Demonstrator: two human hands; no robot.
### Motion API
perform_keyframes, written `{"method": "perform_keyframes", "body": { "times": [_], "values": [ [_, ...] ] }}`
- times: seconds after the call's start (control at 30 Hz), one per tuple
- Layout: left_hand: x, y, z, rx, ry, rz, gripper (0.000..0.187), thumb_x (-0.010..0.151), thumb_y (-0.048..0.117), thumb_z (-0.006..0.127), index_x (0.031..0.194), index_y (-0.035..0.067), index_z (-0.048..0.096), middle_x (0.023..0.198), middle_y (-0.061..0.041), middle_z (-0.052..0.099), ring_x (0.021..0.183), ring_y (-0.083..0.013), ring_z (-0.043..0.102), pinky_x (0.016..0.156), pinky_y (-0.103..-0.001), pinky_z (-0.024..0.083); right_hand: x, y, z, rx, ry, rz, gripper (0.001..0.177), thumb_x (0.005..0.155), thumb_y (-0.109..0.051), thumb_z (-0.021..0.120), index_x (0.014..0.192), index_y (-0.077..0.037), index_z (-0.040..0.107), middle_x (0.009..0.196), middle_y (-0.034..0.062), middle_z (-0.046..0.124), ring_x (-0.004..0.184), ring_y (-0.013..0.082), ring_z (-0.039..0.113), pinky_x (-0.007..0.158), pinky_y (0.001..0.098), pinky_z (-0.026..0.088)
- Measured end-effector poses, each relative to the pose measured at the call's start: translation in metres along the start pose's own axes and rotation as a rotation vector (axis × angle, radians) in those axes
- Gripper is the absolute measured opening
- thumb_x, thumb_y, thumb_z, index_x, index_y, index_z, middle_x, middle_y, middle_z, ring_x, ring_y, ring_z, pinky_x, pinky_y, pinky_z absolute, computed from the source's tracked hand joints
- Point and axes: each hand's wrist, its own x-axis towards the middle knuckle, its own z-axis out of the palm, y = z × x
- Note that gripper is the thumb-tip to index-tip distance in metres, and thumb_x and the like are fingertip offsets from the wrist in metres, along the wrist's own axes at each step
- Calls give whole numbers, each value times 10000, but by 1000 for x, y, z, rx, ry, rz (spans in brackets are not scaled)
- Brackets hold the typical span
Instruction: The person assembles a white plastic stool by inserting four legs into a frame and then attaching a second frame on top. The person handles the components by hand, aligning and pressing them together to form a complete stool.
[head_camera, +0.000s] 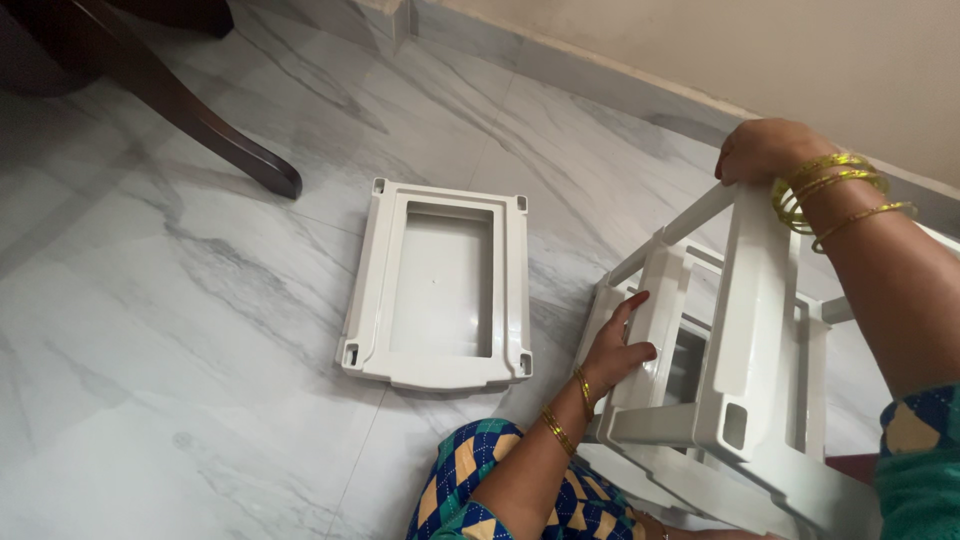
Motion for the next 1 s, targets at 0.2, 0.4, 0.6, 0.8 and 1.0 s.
{"method": "perform_keyframes", "body": {
  "times": [0.2, 0.4, 0.6, 0.8, 1.0],
  "values": [
    [1, -3, 1, 21, 17, 8, 887, 723, 45, 671, 1571, 155, 434, 1435, -145, 567, 1236, -225, 573, 1005, -306, 492, -12, -11, 1, 92, 59, 34, 296, 882, -138, 679, 1110, -250, 833, 1078, 17, 815, 1011, 224, 745, 888, 384, 587],
    [1, -1, 0, -106, -13, -36, 881, 741, 19, 643, 1583, 150, 421, 1397, -172, 583, 1140, -251, 595, 902, -291, 528, -40, -2, -12, 249, 128, -70, 371, 937, -303, 652, 1285, -202, 729, 1298, 105, 720, 1241, 323, 628, 1084, 480, 439],
    [3, -5, 0, -9, 13, 65, 861, 744, -16, 659, 1559, 152, 436, 1501, -85, 489, 1225, -150, 560, 924, -296, 543, -59, 16, -17, 336, 1, 81, 506, 923, -525, 672, 1348, -253, 698, 1379, 157, 657, 1345, 392, 538, 1150, 575, 346],
    [3, -9, 0, -58, -1, 27, 865, 745, 0, 659, 1565, 159, 435, 1401, -145, 574, 1117, -200, 603, 899, -283, 534, -26, 23, 7, 301, 81, -45, 462, 887, -407, 679, 1278, -176, 761, 1271, 179, 749, 1194, 371, 688, 1071, 476, 495],
    [2, -7, 2, -66, 14, 82, 860, 752, -35, 655, 1564, 154, 444, 1422, -101, 556, 1172, -157, 589, 944, -277, 523, -35, 6, 23, 225, 289, 6, 522, 932, -451, 652, 1359, -152, 661, 1231, 219, 711, 1180, 387, 642, 1023, 480, 477]
  ]
}}
